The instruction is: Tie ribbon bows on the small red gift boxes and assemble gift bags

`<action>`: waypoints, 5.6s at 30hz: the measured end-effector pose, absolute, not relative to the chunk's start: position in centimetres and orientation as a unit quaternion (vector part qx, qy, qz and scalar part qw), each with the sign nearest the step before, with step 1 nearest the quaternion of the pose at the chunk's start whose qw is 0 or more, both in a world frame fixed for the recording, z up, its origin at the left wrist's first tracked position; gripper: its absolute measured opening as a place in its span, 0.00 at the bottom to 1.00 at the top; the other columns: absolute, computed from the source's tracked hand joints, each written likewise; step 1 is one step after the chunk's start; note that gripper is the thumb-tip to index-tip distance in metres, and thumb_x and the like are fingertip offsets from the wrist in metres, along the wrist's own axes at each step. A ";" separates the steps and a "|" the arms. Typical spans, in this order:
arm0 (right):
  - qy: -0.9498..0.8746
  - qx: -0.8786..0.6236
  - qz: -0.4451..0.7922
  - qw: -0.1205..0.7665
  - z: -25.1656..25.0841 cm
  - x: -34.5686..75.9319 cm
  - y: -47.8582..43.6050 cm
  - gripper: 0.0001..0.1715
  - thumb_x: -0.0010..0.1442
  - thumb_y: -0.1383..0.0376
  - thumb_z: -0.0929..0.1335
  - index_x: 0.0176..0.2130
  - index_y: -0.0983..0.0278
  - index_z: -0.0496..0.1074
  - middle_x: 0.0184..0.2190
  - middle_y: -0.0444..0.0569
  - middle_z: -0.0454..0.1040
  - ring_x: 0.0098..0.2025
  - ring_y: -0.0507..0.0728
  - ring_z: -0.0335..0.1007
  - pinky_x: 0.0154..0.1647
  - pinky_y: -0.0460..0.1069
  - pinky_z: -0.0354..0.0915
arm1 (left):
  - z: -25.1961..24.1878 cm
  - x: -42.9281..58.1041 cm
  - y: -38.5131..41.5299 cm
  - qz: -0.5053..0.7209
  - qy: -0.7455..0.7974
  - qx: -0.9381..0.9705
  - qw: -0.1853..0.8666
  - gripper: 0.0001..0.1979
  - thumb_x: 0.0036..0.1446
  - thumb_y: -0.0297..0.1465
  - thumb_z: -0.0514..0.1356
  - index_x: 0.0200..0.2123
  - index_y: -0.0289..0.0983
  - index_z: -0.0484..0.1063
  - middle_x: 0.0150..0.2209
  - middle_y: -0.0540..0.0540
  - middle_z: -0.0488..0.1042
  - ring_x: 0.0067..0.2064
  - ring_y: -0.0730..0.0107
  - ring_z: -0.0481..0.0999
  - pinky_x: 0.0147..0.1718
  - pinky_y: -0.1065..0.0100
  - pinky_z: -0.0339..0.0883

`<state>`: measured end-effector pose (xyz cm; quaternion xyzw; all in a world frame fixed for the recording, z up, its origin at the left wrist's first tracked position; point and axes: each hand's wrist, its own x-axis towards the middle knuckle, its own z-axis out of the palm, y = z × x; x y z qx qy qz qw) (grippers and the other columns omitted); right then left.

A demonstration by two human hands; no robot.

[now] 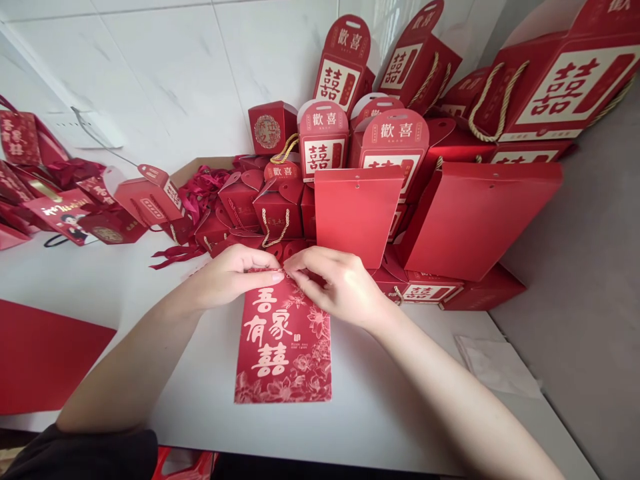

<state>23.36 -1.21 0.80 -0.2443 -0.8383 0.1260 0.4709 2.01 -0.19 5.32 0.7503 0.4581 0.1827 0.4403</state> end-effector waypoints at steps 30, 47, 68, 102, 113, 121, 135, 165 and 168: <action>-0.908 -0.138 -0.167 0.359 2.1 23.9 -2.3 0.12 0.65 0.76 0.64 0.47 0.73 0.74 0.46 0.61 0.80 0.49 0.63 0.78 0.50 0.59 0.77 | 5.5 1.5 0.5 0.185 0.471 0.676 0.536 0.09 0.52 0.33 0.64 0.25 0.34 0.77 0.24 0.50 0.73 0.29 0.73 0.71 0.31 0.70 0.61; -0.890 -0.194 0.191 0.364 1.0 23.7 -1.1 0.09 0.64 0.73 0.66 0.40 0.65 0.75 0.52 0.53 0.75 0.49 0.56 0.74 0.50 0.51 0.72 | 4.2 0.7 2.4 0.152 0.394 0.829 0.367 0.10 0.52 0.38 0.68 0.31 0.36 0.81 0.28 0.51 0.77 0.31 0.74 0.73 0.31 0.74 0.63; -0.772 -0.409 0.371 0.315 2.5 22.8 -3.4 0.07 0.66 0.62 0.65 0.36 0.60 0.71 0.29 0.41 0.80 0.29 0.51 0.76 0.30 0.45 0.67 | 3.3 0.3 3.1 0.082 0.290 0.804 0.512 0.12 0.45 0.35 0.72 0.30 0.33 0.80 0.31 0.43 0.80 0.33 0.66 0.79 0.32 0.71 0.71; -0.809 -0.282 0.419 0.301 2.9 23.4 -3.2 0.12 0.64 0.72 0.64 0.42 0.62 0.75 0.37 0.45 0.79 0.36 0.51 0.75 0.33 0.44 0.68 | 3.1 0.1 3.3 0.078 0.293 0.790 0.534 0.11 0.45 0.34 0.72 0.31 0.34 0.80 0.31 0.44 0.80 0.34 0.67 0.78 0.32 0.71 0.71; -0.862 -0.210 0.348 0.303 1.4 22.9 -1.9 0.03 0.64 0.68 0.68 0.39 0.62 0.74 0.38 0.46 0.77 0.38 0.51 0.73 0.40 0.46 0.68 | 2.6 0.2 3.9 0.091 0.252 0.826 0.496 0.13 0.47 0.37 0.71 0.30 0.33 0.77 0.32 0.44 0.76 0.35 0.68 0.75 0.35 0.70 0.69; -0.905 -0.313 0.092 0.273 2.1 23.1 -3.1 0.07 0.66 0.69 0.63 0.38 0.65 0.71 0.33 0.48 0.72 0.30 0.53 0.66 0.30 0.49 0.63 | 5.7 0.7 0.8 0.169 0.429 0.858 0.225 0.15 0.47 0.39 0.70 0.30 0.36 0.71 0.33 0.50 0.72 0.33 0.71 0.69 0.31 0.72 0.61; -0.876 -0.354 0.070 0.319 1.1 21.2 -4.5 0.09 0.64 0.73 0.64 0.33 0.66 0.71 0.31 0.48 0.73 0.27 0.51 0.66 0.26 0.46 0.63 | 6.4 1.7 -2.8 0.086 0.478 0.840 0.241 0.10 0.55 0.35 0.59 0.25 0.37 0.67 0.23 0.53 0.68 0.25 0.75 0.64 0.23 0.72 0.54; -0.768 -0.349 0.396 0.362 1.5 22.5 -2.2 0.10 0.65 0.60 0.67 0.33 0.63 0.70 0.28 0.41 0.71 0.28 0.48 0.64 0.29 0.44 0.61 | 5.5 1.5 -0.9 0.082 0.468 0.822 0.315 0.15 0.54 0.37 0.58 0.21 0.35 0.63 0.21 0.53 0.54 0.25 0.77 0.52 0.22 0.70 0.44; -0.758 -0.324 0.459 0.332 1.6 22.8 -2.1 0.10 0.60 0.59 0.72 0.35 0.62 0.70 0.32 0.42 0.74 0.33 0.51 0.69 0.33 0.45 0.65 | 5.5 1.4 -0.6 0.079 0.452 0.825 0.330 0.14 0.51 0.36 0.60 0.20 0.35 0.64 0.21 0.53 0.54 0.24 0.77 0.51 0.22 0.70 0.43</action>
